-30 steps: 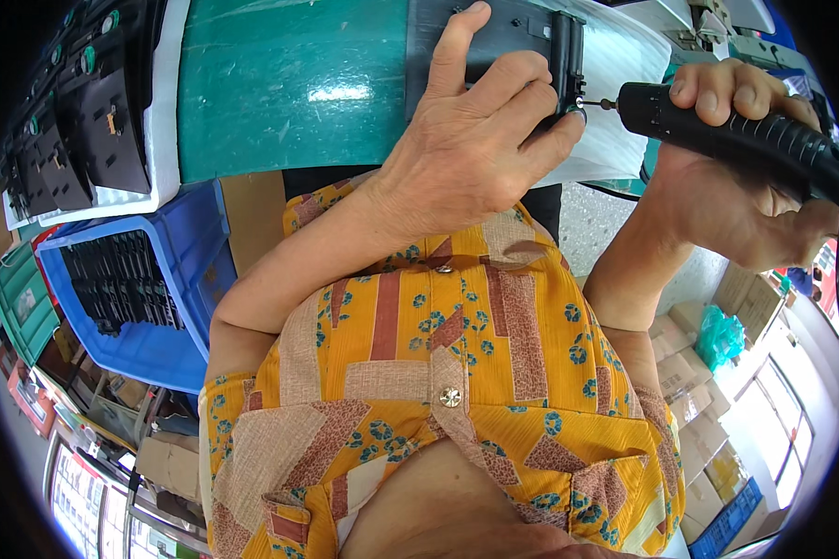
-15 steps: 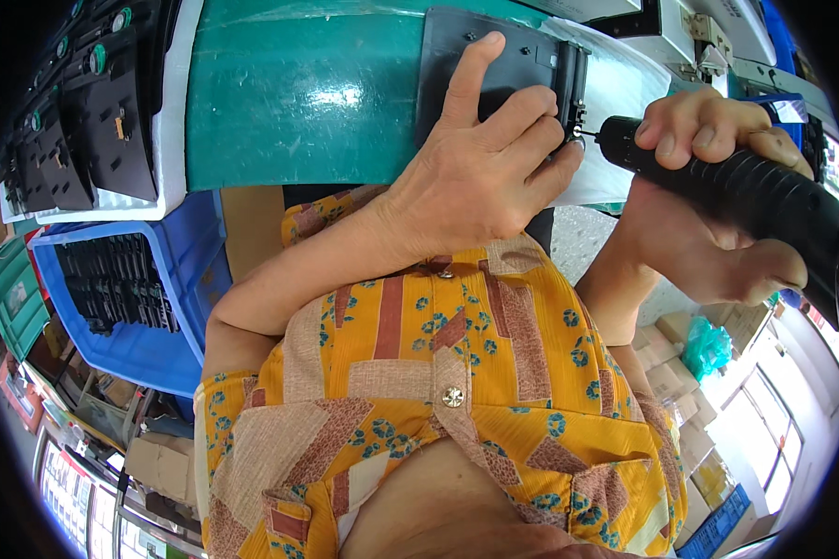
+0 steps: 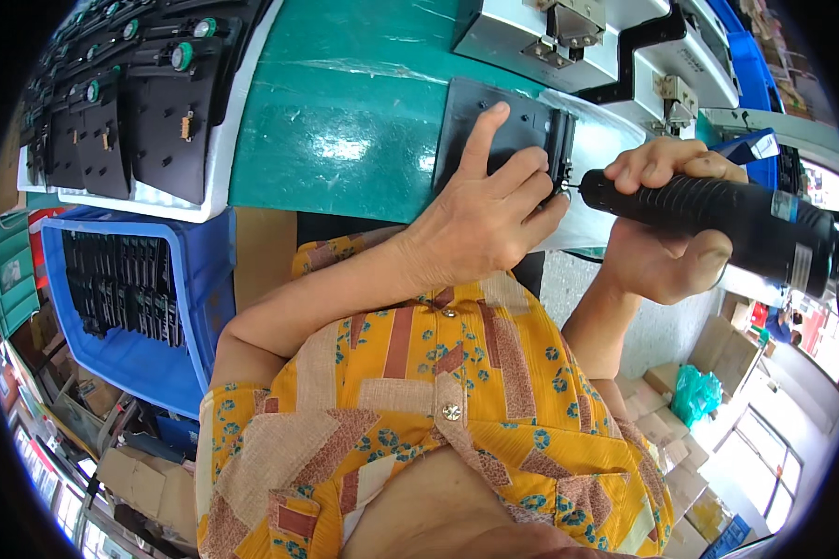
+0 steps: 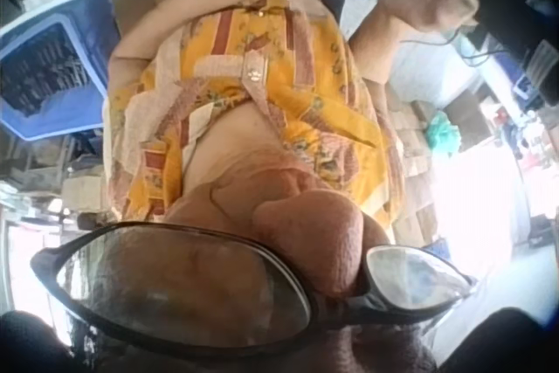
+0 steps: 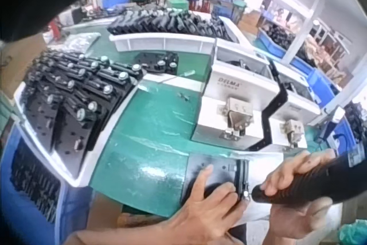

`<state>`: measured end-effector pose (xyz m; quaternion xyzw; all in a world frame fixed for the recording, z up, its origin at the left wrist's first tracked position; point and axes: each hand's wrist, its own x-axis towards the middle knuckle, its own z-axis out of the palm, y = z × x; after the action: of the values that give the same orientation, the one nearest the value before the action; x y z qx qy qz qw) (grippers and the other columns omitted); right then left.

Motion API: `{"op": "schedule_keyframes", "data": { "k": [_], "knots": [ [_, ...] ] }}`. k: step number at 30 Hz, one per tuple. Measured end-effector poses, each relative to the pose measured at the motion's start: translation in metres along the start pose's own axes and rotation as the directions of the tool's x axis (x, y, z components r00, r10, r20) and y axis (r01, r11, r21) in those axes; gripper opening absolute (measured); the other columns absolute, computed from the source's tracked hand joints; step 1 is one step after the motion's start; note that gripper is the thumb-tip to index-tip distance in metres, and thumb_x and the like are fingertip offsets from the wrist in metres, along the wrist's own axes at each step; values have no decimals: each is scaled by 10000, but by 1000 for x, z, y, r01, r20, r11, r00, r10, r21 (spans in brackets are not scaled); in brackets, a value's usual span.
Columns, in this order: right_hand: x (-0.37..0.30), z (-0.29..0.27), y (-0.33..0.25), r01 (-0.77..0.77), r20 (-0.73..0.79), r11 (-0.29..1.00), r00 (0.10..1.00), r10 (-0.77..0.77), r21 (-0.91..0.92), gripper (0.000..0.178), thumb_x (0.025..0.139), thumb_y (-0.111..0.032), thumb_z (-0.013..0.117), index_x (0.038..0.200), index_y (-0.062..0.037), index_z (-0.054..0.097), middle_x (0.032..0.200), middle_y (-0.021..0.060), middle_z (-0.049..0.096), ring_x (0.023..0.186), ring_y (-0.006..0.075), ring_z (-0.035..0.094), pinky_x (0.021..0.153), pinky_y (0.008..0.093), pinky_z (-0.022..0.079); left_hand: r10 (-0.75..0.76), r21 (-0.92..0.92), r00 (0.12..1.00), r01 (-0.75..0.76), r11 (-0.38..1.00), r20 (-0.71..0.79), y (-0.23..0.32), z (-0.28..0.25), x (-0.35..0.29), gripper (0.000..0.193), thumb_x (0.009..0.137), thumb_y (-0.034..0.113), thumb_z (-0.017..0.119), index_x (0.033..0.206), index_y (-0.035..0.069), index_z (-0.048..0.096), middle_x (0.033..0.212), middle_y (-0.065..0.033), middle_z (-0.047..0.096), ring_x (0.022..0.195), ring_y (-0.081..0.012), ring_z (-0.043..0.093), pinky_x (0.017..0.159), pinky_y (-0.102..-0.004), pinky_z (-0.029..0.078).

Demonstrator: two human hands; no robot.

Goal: Assembling and organizing electronic component housings at a factory workbench.

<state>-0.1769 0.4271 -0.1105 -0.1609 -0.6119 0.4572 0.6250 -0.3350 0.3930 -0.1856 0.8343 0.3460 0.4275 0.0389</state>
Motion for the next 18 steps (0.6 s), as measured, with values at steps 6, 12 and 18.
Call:
{"op": "schedule_keyframes", "data": {
  "k": [6,12,18],
  "knots": [
    [5,-8,-17,-53,-255,991,963,84,126,596,889,-561,555,1151,-27,531,930,131,545,791,245,557,704,393,483,6,-10,999,-5,1000,33,4,-6,1,240,725,123,645,951,74,709,854,-41,592,973,-224,585,1068,-655,282],
    [52,-23,-18,50,-89,975,996,-32,215,742,847,-724,511,1201,-76,580,991,124,555,814,246,538,722,419,453,-10,-55,998,14,998,68,6,-8,4,245,739,117,644,968,68,716,861,-46,593,985,-217,578,1074,-662,277],
    [81,-31,-6,29,-50,985,999,-21,170,696,762,-692,591,1066,-68,634,915,107,542,798,237,514,720,392,409,-20,-73,997,26,997,75,6,-11,6,245,745,117,638,970,54,712,862,-58,589,991,-228,577,1066,-676,282]
  ]
}}
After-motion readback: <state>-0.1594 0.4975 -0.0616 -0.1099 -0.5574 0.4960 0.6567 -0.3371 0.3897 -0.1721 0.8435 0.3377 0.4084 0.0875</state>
